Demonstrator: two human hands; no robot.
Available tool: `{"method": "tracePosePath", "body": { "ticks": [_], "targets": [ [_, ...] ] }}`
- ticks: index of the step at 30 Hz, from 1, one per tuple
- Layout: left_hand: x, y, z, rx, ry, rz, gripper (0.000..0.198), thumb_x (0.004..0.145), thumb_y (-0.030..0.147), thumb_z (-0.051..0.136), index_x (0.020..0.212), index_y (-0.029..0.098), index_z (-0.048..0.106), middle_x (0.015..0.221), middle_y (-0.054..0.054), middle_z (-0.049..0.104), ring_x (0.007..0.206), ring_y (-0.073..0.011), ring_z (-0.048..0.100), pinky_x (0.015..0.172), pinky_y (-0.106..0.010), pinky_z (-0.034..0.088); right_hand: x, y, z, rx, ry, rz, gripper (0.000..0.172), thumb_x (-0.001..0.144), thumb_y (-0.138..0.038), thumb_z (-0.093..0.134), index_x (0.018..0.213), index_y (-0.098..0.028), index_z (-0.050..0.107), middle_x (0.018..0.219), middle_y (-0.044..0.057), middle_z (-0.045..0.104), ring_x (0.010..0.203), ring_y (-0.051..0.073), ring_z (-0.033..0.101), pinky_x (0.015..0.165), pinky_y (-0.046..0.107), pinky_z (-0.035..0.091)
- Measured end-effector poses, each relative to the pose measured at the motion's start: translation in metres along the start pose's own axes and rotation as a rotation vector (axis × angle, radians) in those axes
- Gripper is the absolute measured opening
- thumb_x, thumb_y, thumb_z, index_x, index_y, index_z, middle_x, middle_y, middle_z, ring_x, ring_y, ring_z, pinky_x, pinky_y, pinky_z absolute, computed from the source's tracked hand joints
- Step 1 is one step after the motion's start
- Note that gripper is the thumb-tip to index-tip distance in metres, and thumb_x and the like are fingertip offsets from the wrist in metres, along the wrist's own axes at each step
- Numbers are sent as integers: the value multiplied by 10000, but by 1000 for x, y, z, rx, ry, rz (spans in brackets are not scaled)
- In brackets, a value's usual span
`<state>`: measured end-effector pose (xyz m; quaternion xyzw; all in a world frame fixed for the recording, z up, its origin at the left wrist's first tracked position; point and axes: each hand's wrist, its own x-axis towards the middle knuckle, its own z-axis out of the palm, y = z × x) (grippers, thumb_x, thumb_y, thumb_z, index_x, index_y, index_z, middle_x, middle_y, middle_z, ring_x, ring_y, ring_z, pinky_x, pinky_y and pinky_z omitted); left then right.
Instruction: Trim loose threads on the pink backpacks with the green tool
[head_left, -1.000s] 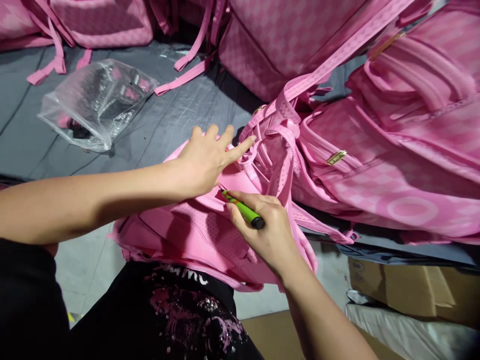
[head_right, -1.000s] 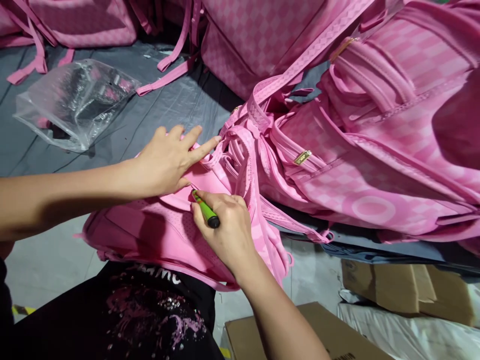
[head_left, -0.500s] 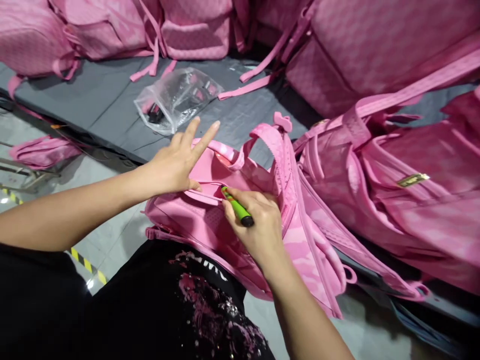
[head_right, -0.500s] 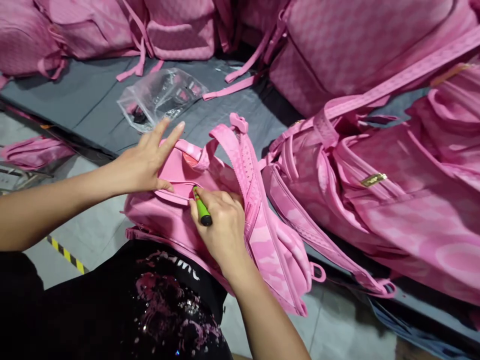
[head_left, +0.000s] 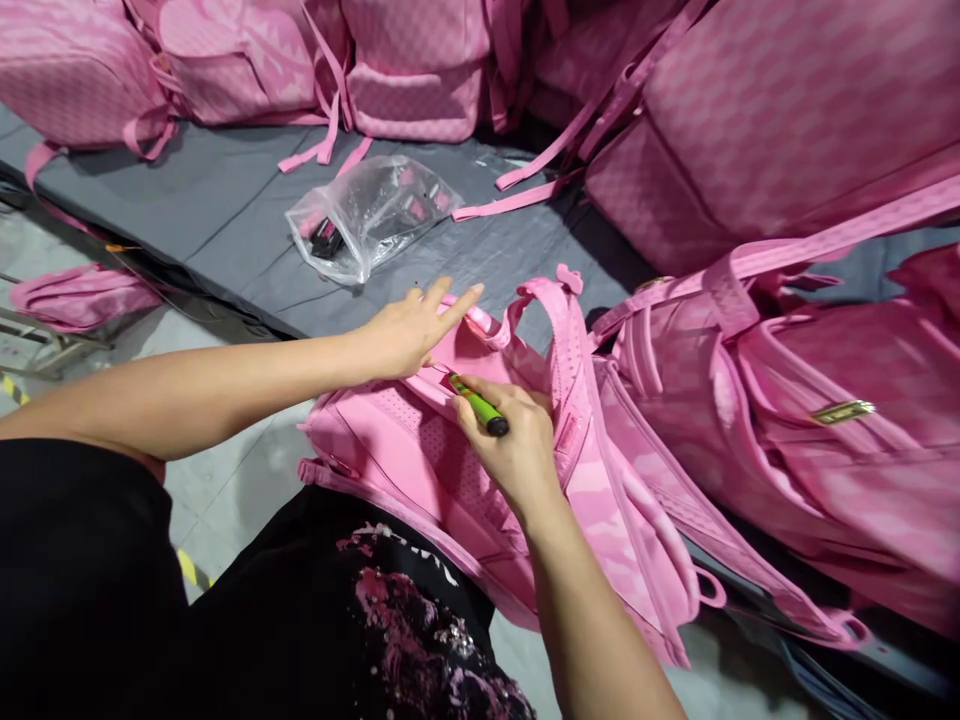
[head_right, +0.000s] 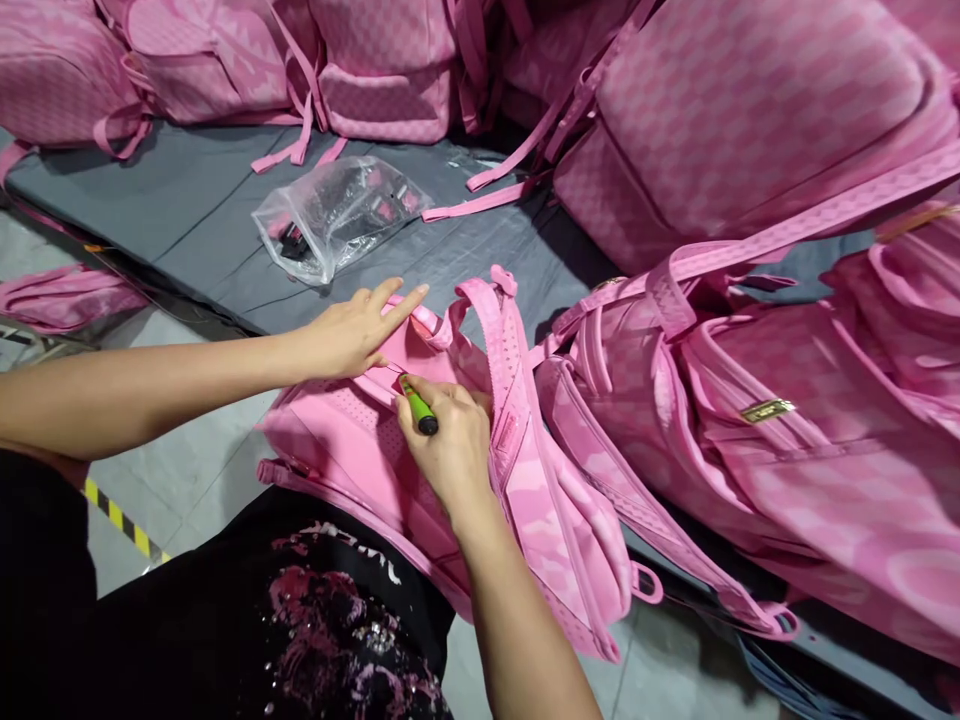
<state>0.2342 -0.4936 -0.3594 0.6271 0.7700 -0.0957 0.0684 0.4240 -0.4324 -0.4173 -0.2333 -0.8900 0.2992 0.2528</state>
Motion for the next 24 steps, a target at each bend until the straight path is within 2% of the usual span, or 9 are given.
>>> {"method": "tracePosePath", "body": {
  "ticks": [3, 7, 11, 15, 19, 24],
  "targets": [
    [3, 2, -2, -8, -37, -16, 1100, 848, 259, 713, 1620, 233, -69, 1664, -228, 98, 1337, -405, 454, 991, -466, 521, 4, -1, 2, 4, -58, -21, 304, 912, -349, 636, 1134, -191, 771, 977, 104, 778, 875, 253, 723, 844, 415, 578],
    [7, 6, -5, -13, -83, -44, 1310, 737, 321, 844, 1607, 264, -134, 1673, -242, 0, 1351, -451, 423, 987, -493, 519, 2, -1, 8, 12, -14, -31, 316, 926, -341, 619, 1171, -194, 755, 1008, 109, 760, 907, 253, 708, 841, 416, 578],
    [7, 5, -2, -18, -44, -47, 1183, 807, 232, 746, 1610, 242, -124, 1644, -240, 139, 1321, -410, 447, 966, -461, 528, -1, 1, 10, 52, 12, -15, 333, 925, -345, 623, 1175, -167, 751, 1023, 125, 750, 922, 255, 698, 848, 414, 579],
    [7, -1, 1, -35, -61, 22, 1042, 874, 190, 618, 1612, 233, -116, 1642, -236, 120, 1313, -399, 450, 970, -467, 517, -1, 2, 10, 85, 17, 16, 311, 913, -358, 645, 1161, -204, 753, 1028, 103, 752, 932, 246, 696, 876, 418, 573],
    [10, -4, -3, -48, -106, 36, 1028, 866, 131, 599, 1615, 233, -99, 1648, -236, 91, 1334, -414, 438, 986, -467, 501, -1, 0, 7, 124, 24, 44, 301, 909, -351, 658, 1156, -203, 750, 1030, 99, 751, 947, 234, 692, 888, 410, 568],
    [15, -3, -12, -64, -200, 24, 1102, 813, 92, 628, 1611, 265, -112, 1653, -240, 76, 1342, -426, 439, 976, -456, 494, 0, -5, 3, 120, -10, 78, 287, 909, -330, 657, 1151, -208, 750, 1049, 96, 749, 956, 229, 691, 902, 418, 567]
  ]
}}
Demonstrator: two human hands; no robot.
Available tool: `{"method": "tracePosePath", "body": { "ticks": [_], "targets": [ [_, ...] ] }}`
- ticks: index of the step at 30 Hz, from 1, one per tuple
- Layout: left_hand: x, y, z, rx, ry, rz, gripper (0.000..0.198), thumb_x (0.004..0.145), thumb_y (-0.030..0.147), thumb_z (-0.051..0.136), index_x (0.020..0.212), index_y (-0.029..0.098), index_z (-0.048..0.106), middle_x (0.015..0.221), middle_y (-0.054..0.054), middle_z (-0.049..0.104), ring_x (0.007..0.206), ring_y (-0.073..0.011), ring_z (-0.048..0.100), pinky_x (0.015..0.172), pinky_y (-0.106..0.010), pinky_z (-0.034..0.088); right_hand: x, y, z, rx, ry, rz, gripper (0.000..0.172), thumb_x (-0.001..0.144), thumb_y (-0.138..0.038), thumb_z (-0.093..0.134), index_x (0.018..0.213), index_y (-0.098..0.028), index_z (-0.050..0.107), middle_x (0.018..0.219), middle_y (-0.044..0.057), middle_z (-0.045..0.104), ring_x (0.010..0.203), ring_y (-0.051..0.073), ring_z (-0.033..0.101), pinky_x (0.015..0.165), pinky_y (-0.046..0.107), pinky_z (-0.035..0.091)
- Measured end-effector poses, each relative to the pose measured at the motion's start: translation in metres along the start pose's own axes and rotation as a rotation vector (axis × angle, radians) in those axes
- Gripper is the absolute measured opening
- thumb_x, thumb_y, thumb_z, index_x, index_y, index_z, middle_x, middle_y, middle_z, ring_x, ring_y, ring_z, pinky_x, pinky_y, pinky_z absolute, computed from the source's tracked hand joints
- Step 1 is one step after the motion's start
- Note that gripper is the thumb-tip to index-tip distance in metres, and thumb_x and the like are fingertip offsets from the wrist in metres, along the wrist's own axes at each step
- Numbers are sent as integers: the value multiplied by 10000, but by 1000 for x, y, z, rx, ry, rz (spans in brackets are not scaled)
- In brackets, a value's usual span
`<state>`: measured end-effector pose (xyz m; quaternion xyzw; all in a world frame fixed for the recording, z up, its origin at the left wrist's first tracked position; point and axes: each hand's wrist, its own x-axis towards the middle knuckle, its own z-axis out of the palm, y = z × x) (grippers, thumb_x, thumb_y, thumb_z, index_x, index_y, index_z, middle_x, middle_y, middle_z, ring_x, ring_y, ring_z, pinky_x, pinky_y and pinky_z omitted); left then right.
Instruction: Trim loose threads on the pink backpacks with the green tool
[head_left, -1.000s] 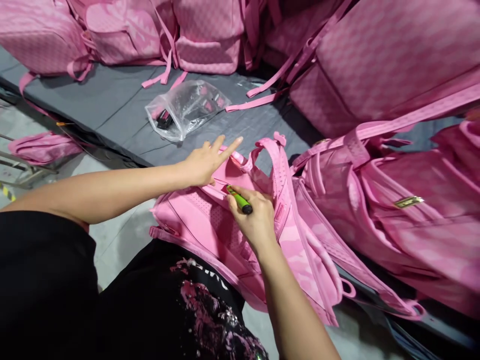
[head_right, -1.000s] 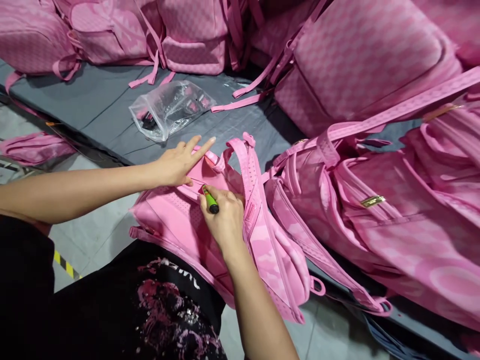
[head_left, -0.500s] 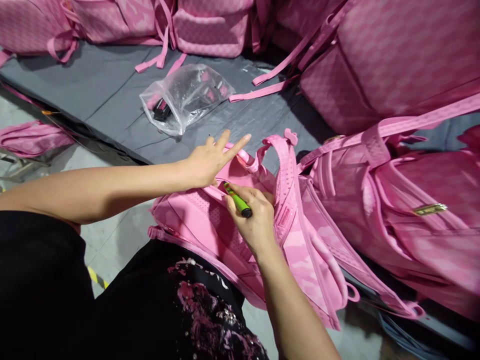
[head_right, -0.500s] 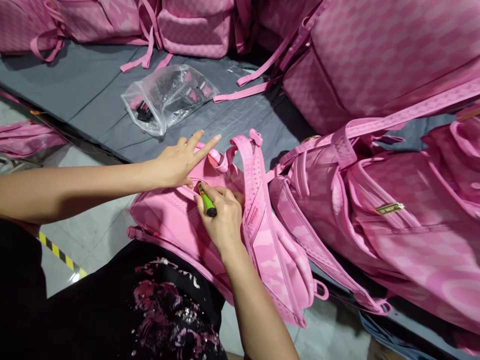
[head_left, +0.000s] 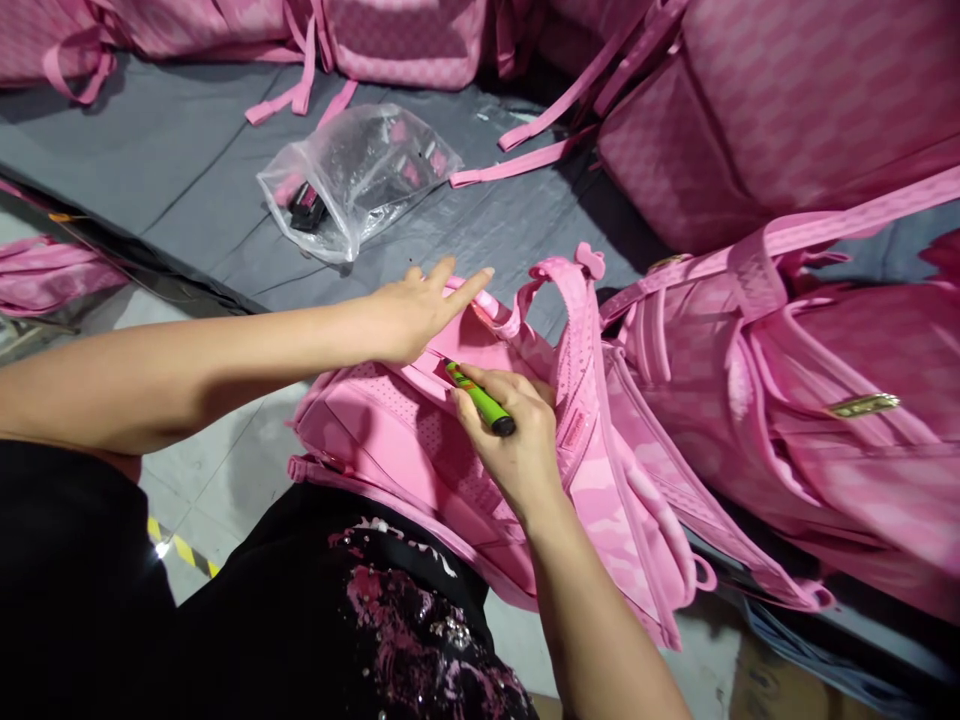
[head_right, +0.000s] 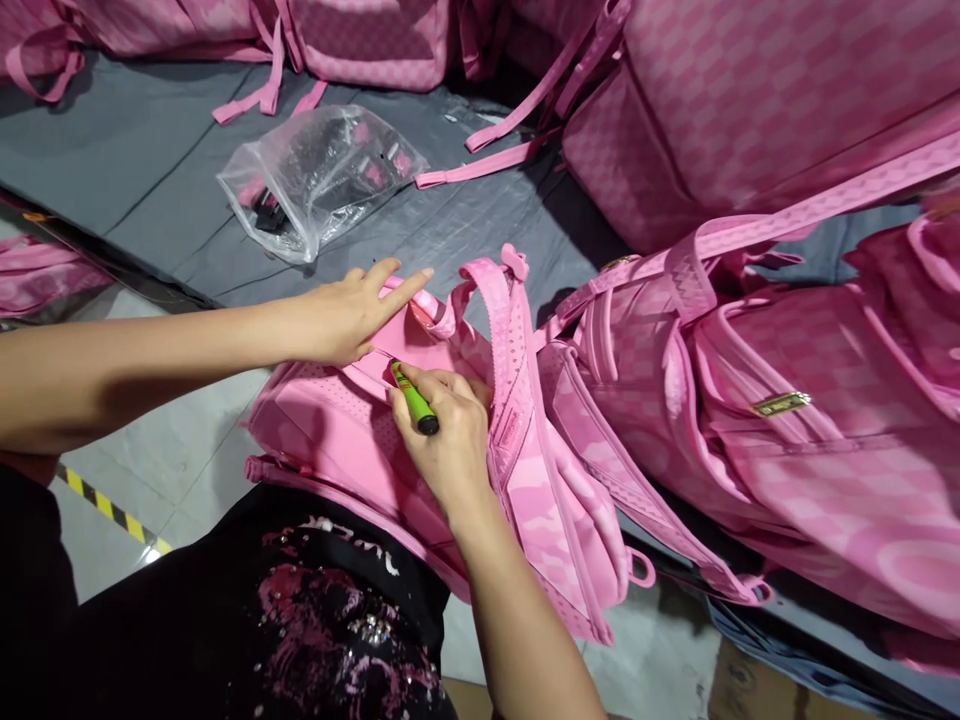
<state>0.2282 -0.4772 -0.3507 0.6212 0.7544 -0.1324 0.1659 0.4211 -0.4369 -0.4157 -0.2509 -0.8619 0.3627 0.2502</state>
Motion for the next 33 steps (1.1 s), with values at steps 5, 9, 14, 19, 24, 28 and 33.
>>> {"method": "tracePosePath", "body": {
  "ticks": [5, 9, 14, 19, 24, 28, 33],
  "targets": [
    [4, -4, -6, 17, -47, 23, 1105, 794, 55, 603, 1614, 281, -103, 1636, -237, 131, 1297, -405, 487, 929, -431, 505, 2, -3, -4, -20, -17, 8, 289, 912, -326, 649, 1155, -205, 748, 1036, 92, 753, 946, 235, 695, 890, 418, 565],
    [8, -10, -6, 16, -49, 52, 1071, 815, 82, 614, 1619, 308, -57, 1535, -220, 318, 1183, -356, 567, 883, -397, 507, 6, -4, -4, -57, -59, -23, 292, 926, -321, 627, 1161, -193, 743, 995, 89, 759, 922, 234, 693, 849, 409, 543],
    [9, -13, -4, -14, -19, 78, 1029, 841, 123, 598, 1620, 316, -46, 1510, -213, 341, 1168, -354, 571, 880, -403, 502, 15, -9, 11, -89, -49, -96, 263, 921, -314, 636, 1141, -216, 744, 961, 54, 772, 914, 228, 707, 872, 423, 444],
    [8, -11, -5, -20, -28, 66, 1018, 834, 89, 554, 1619, 322, -52, 1551, -203, 301, 1165, -336, 566, 893, -401, 497, 13, -12, 20, -108, -16, -54, 269, 939, -343, 608, 1147, -226, 732, 1021, 64, 778, 951, 225, 706, 888, 410, 413],
    [11, -15, 2, -22, 10, 94, 1041, 829, 120, 591, 1618, 303, -64, 1530, -224, 312, 1151, -355, 569, 860, -396, 499, 12, -16, 21, -72, 0, -57, 259, 933, -329, 611, 1133, -219, 734, 1032, 66, 786, 938, 223, 719, 870, 397, 425],
    [9, -17, 4, -37, 40, 117, 976, 862, 119, 540, 1622, 289, -48, 1512, -224, 330, 1148, -344, 576, 849, -374, 492, 12, -20, 24, -126, 40, -11, 259, 934, -325, 604, 1128, -215, 735, 1004, 70, 786, 939, 239, 721, 868, 413, 424],
    [7, -15, 2, -45, 35, 110, 980, 843, 65, 529, 1625, 277, -22, 1517, -227, 332, 1170, -342, 570, 844, -357, 492, 11, -21, 22, -86, 3, -37, 258, 926, -302, 616, 1132, -200, 734, 1018, 70, 787, 934, 238, 730, 863, 410, 450]
  ]
}}
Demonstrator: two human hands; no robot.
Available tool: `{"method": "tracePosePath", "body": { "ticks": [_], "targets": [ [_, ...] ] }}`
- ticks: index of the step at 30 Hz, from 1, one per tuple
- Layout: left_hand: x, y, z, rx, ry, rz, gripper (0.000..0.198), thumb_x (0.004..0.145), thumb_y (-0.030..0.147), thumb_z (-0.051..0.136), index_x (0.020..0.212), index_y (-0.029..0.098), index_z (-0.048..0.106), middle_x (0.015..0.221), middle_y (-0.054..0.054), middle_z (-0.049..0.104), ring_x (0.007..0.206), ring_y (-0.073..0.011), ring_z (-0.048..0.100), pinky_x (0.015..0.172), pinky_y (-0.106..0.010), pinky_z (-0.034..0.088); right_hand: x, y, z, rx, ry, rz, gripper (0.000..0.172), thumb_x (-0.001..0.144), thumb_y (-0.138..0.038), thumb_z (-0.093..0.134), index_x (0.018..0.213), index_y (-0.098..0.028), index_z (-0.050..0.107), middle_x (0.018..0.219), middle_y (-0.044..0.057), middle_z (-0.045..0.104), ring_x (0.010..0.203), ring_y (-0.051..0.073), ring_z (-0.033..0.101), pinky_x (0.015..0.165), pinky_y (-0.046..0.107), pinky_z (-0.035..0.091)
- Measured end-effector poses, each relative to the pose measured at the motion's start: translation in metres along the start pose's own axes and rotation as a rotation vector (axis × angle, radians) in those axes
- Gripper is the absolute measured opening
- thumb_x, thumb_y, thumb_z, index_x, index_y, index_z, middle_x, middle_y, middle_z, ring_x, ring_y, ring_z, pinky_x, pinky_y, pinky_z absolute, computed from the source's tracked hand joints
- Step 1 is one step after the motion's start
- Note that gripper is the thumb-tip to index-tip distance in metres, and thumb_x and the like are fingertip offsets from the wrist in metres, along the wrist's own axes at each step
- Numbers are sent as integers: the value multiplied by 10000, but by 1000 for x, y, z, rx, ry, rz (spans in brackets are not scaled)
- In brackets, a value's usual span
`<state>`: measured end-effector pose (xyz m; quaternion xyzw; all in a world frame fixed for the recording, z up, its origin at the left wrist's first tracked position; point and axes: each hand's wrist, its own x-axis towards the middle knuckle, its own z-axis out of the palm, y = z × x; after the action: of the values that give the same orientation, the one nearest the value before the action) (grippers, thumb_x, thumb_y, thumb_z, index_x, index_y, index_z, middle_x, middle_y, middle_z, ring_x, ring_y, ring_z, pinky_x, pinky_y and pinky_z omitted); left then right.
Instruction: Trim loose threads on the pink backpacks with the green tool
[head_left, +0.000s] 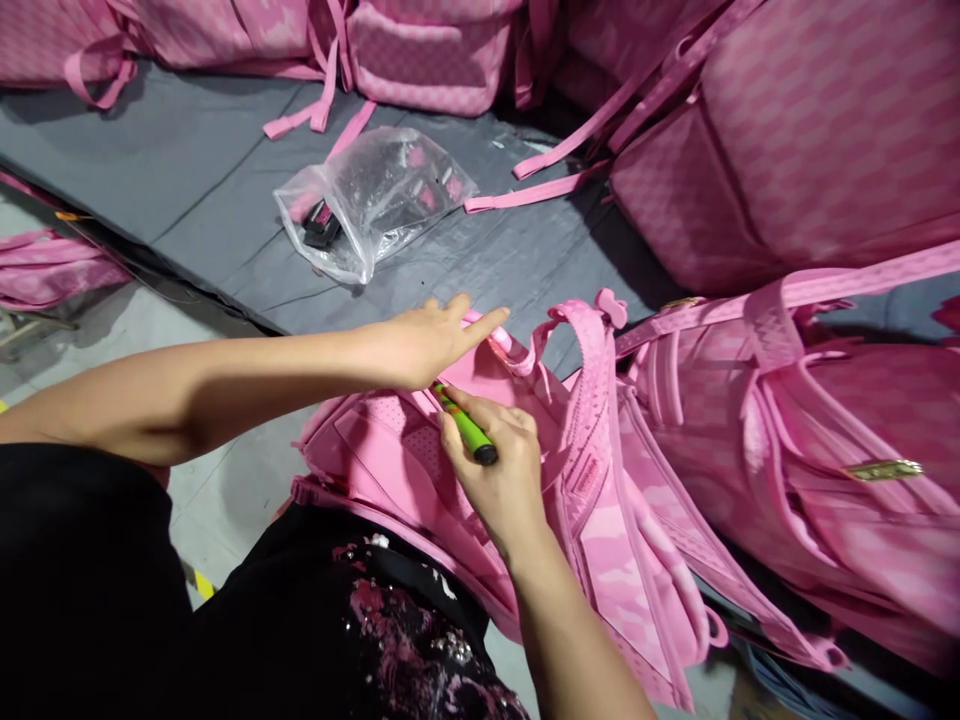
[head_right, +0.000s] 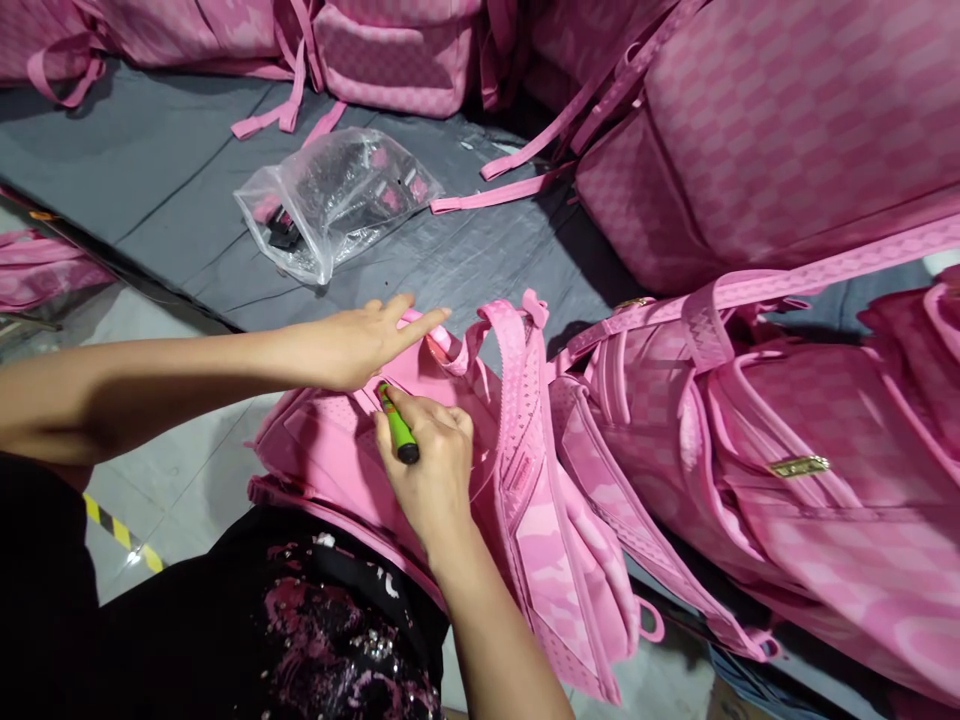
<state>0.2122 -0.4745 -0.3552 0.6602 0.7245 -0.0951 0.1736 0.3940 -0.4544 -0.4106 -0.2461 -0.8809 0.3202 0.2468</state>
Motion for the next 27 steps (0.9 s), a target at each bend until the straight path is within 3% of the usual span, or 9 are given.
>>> {"method": "tracePosePath", "body": {
  "ticks": [10, 18, 20, 21, 24, 26, 27],
  "targets": [
    [-4, 0, -2, -24, 36, 14, 925, 842, 44, 492, 1627, 241, 45, 1499, -227, 387, 1149, -329, 579, 821, -354, 508, 5, 4, -1, 1, 11, 2, 254, 913, -301, 620, 1114, -204, 743, 1029, 79, 790, 933, 253, 742, 879, 440, 508],
    [-8, -4, 4, -112, 155, 59, 905, 849, 88, 582, 1621, 232, 132, 1519, -217, 416, 1168, -333, 596, 864, -393, 542, 14, 11, 1, 130, -56, 1, 258, 908, -330, 628, 1090, -206, 761, 1008, 92, 798, 889, 270, 764, 843, 442, 596],
    [-10, -20, 8, -252, 195, 108, 897, 848, 146, 647, 1608, 291, 194, 1536, -147, 446, 1224, -295, 591, 939, -385, 536, 15, 13, -1, 212, -98, 52, 277, 901, -366, 639, 1086, -201, 765, 1020, 96, 796, 907, 276, 766, 852, 444, 614],
    [-12, -33, 11, -339, 248, 61, 822, 867, 192, 654, 1581, 330, 271, 1514, -92, 495, 1221, -254, 605, 958, -354, 535, 15, 15, -3, 248, -106, 83, 286, 898, -384, 645, 1081, -201, 768, 1030, 98, 795, 922, 280, 766, 852, 439, 622],
    [-18, -86, 25, -487, 467, -342, 407, 1001, 285, 464, 1399, 272, 550, 1289, -46, 676, 1108, -189, 669, 911, -304, 561, 13, 20, -7, 307, -95, 148, 296, 889, -418, 652, 1051, -204, 778, 1036, 103, 793, 932, 286, 768, 854, 424, 635],
    [-16, -126, 36, -445, 565, -596, 374, 1040, 247, 342, 1251, 151, 636, 1153, -101, 709, 1059, -216, 682, 908, -371, 571, 13, 23, -8, 322, -106, 151, 284, 892, -426, 644, 1017, -214, 785, 1003, 96, 798, 891, 277, 773, 836, 398, 641],
    [-11, -145, 40, -414, 584, -657, 342, 1041, 256, 378, 1219, 125, 640, 1150, -115, 700, 1070, -228, 674, 927, -407, 568, 14, 23, -8, 324, -109, 144, 275, 897, -428, 635, 997, -221, 787, 985, 89, 799, 872, 272, 774, 823, 381, 642]
  ]
}}
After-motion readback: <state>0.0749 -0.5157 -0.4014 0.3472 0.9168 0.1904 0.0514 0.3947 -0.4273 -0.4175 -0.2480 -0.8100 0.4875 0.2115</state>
